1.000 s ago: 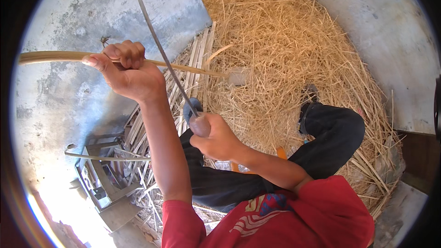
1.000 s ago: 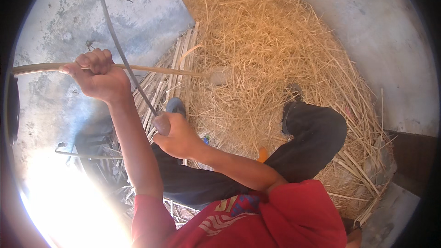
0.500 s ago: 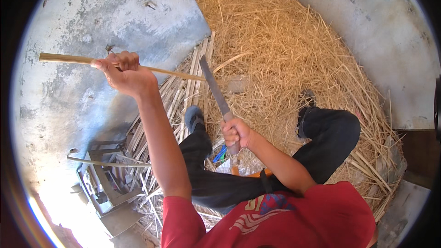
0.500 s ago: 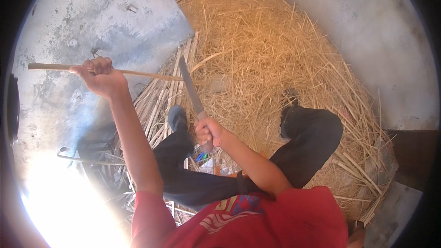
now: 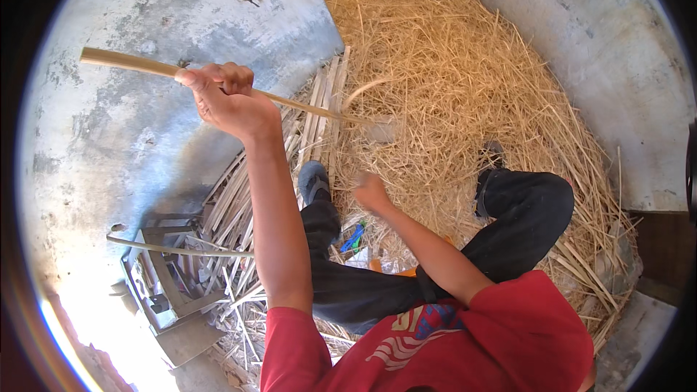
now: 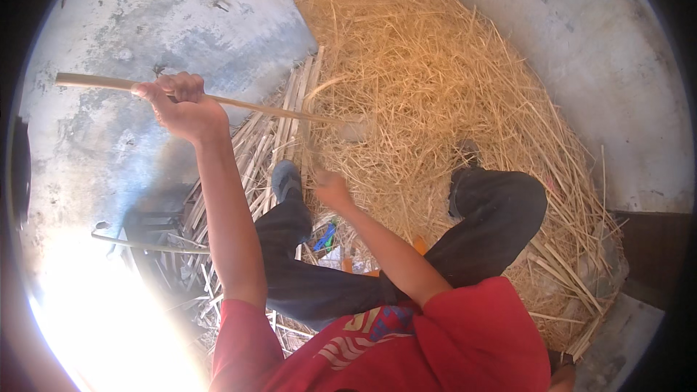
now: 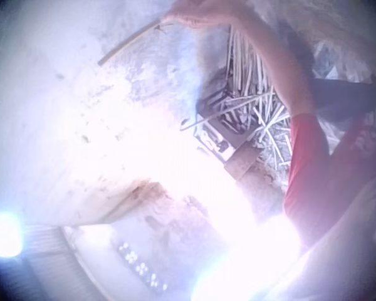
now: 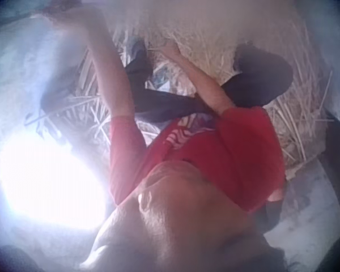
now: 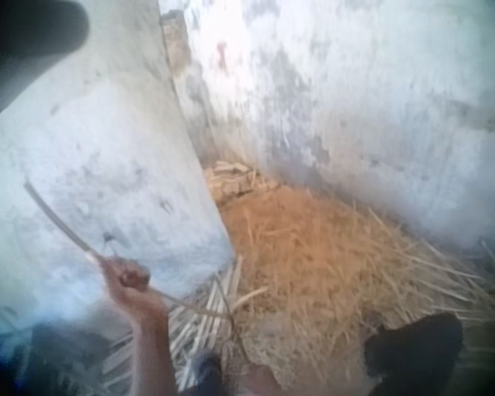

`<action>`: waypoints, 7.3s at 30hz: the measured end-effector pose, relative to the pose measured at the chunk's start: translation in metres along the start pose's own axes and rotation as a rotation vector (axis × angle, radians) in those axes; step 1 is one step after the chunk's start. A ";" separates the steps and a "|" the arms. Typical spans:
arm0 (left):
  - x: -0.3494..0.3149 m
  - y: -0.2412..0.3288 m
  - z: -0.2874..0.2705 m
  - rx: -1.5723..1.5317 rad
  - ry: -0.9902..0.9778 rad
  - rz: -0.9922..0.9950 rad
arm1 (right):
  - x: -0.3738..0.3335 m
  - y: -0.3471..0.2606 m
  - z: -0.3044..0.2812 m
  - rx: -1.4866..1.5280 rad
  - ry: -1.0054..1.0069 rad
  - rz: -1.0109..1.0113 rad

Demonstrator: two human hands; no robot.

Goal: The person sits on a straw-covered floor and uses a knife to scrape and sharpen a long wooden stick. They rotate the stick and scrape along its length to smooth the surface.

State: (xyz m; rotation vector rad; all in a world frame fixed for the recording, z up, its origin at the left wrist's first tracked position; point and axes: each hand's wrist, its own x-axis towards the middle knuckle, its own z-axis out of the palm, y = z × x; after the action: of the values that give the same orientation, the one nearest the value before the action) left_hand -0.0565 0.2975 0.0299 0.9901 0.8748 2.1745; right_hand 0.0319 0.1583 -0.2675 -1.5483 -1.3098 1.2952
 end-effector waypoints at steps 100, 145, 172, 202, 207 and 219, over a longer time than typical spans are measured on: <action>-0.034 0.001 0.047 0.055 -0.047 -0.013 | -0.012 -0.110 -0.009 0.367 0.012 -0.014; -0.019 -0.016 0.051 -0.092 -0.228 -0.030 | 0.004 -0.162 -0.058 0.648 -0.139 0.047; 0.015 -0.018 0.019 -0.168 -0.309 -0.085 | 0.021 -0.133 0.008 0.648 -0.081 -0.073; -0.002 -0.012 0.032 -0.100 -0.215 -0.098 | 0.042 -0.069 -0.013 0.423 -0.059 0.239; 0.003 -0.012 0.029 -0.127 -0.214 -0.083 | 0.045 -0.090 -0.024 0.712 -0.060 0.283; -0.004 -0.016 0.038 -0.124 -0.264 -0.046 | 0.024 0.002 -0.020 0.447 0.034 0.388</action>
State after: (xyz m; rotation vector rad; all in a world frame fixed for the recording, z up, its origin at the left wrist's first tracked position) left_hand -0.0203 0.3161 0.0356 1.1498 0.6254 1.9765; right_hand 0.0509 0.1829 -0.2705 -1.5278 -0.6467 1.6554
